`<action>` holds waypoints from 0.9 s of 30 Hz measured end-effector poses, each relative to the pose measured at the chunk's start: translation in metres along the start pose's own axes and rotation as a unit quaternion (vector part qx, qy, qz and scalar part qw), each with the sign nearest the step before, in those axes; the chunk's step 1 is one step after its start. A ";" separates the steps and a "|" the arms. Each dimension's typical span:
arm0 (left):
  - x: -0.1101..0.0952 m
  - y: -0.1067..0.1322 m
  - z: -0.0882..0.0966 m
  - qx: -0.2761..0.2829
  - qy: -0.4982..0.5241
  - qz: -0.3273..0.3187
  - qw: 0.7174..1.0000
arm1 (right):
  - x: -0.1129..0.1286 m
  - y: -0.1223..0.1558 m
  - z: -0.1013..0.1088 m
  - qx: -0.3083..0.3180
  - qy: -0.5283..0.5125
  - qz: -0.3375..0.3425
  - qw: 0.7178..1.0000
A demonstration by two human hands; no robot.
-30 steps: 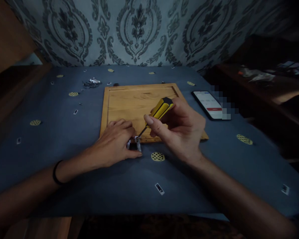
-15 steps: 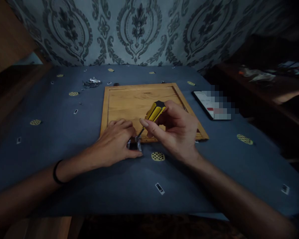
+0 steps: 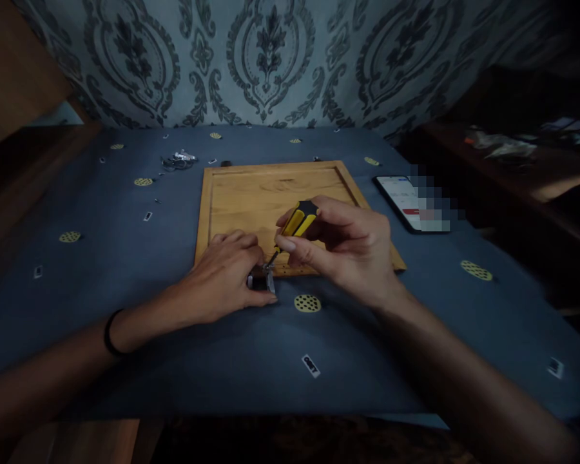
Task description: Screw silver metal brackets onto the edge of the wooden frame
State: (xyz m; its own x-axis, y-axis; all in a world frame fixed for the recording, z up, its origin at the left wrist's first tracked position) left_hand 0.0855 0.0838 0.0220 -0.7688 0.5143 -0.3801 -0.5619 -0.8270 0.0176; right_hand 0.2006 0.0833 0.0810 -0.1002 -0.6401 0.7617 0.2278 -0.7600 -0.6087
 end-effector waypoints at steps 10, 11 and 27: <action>-0.001 -0.001 0.000 0.011 0.002 0.011 1.000 | 0.005 0.006 0.005 -0.035 0.094 0.048 0.994; 0.000 -0.001 0.000 0.010 0.003 0.009 1.000 | 0.005 0.006 0.004 -0.036 0.096 0.050 0.993; 0.000 -0.001 -0.001 0.021 0.001 0.011 1.000 | 0.009 0.009 0.008 -0.081 0.104 0.058 0.990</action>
State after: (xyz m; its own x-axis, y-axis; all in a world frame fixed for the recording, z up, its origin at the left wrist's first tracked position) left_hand 0.0865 0.0843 0.0213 -0.7801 0.4963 -0.3808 -0.5579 -0.8274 0.0646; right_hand 0.2094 0.0717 0.0842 -0.2826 -0.7210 0.6327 0.0930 -0.6771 -0.7300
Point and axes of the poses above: each hand's wrist, its own y-axis away from the middle knuckle, its own z-axis out of the back of the hand, x = y × z, the point moved 9 cm from there along -y, towards the middle knuckle, and after that the axes turned 9 degrees about z, right-handed, at the moved point
